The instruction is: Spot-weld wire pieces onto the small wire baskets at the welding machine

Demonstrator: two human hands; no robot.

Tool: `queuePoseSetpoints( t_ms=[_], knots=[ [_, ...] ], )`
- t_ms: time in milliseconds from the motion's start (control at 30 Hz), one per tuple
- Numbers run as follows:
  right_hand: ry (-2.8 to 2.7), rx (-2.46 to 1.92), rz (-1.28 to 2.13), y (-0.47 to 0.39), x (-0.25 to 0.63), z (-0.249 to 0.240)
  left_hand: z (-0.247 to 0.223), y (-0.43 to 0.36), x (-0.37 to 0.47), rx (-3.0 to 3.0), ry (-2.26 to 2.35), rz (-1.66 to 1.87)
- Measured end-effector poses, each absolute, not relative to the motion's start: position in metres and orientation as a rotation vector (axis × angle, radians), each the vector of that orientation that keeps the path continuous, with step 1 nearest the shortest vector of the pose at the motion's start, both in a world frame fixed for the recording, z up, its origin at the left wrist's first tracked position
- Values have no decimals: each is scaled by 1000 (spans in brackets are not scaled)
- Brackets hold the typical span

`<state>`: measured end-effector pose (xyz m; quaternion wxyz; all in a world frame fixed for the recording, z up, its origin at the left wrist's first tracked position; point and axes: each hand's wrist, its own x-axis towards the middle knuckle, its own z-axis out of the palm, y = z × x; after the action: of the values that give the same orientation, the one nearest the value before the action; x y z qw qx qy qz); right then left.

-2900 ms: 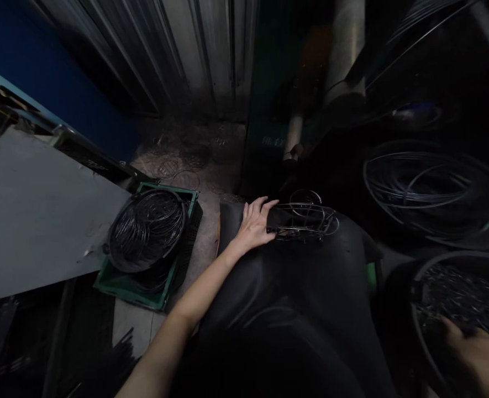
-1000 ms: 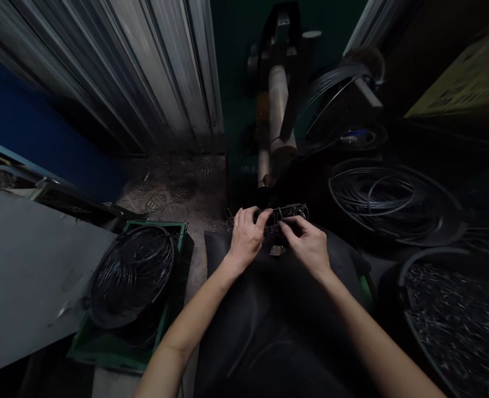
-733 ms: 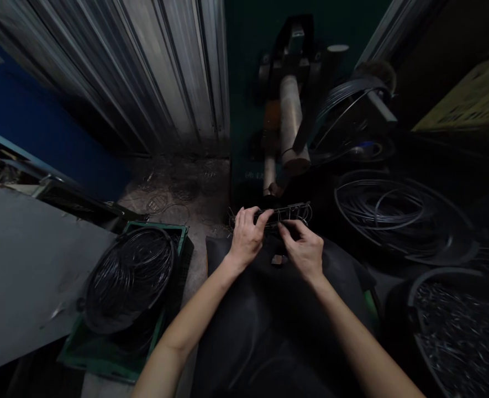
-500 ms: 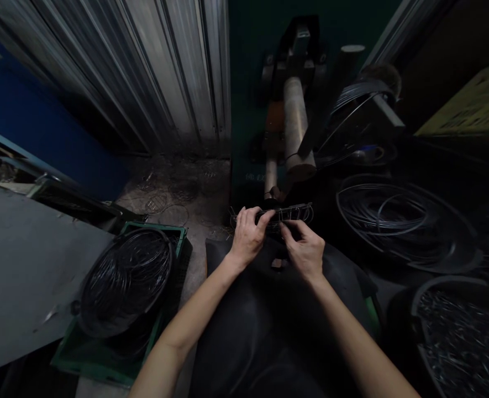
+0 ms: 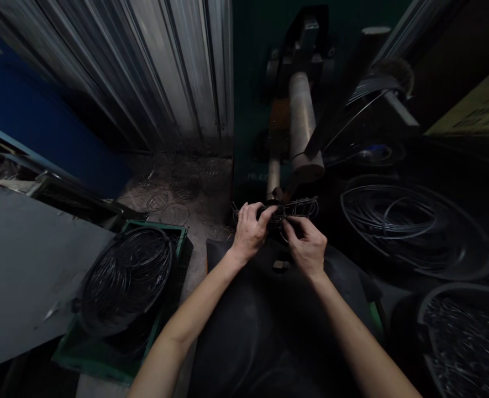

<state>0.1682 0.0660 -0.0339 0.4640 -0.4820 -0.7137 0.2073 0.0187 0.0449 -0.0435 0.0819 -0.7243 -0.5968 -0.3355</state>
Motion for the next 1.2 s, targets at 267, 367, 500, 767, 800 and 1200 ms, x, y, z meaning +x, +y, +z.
queuePoseSetpoints(
  t_ms=[267,367,500,767,800,1200],
  knots=[
    [-1739,-1194,506,65,168,-35,-45,46,19,-2195,-1819,-984],
    [-1724,-1175,498,64,168,-35,-45,46,20,-2176,-1799,-995],
    [-1712,-1151,466,63,167,-34,-44,47,21,-2165,-1754,-1019],
    [-1712,-1166,453,69,163,-34,-44,54,19,-2184,-1804,-1009],
    [-1717,-1171,452,70,163,-34,-44,55,18,-2182,-1804,-1008],
    [-1724,-1147,474,72,163,-36,-41,55,14,-2156,-1758,-910]
  ],
)
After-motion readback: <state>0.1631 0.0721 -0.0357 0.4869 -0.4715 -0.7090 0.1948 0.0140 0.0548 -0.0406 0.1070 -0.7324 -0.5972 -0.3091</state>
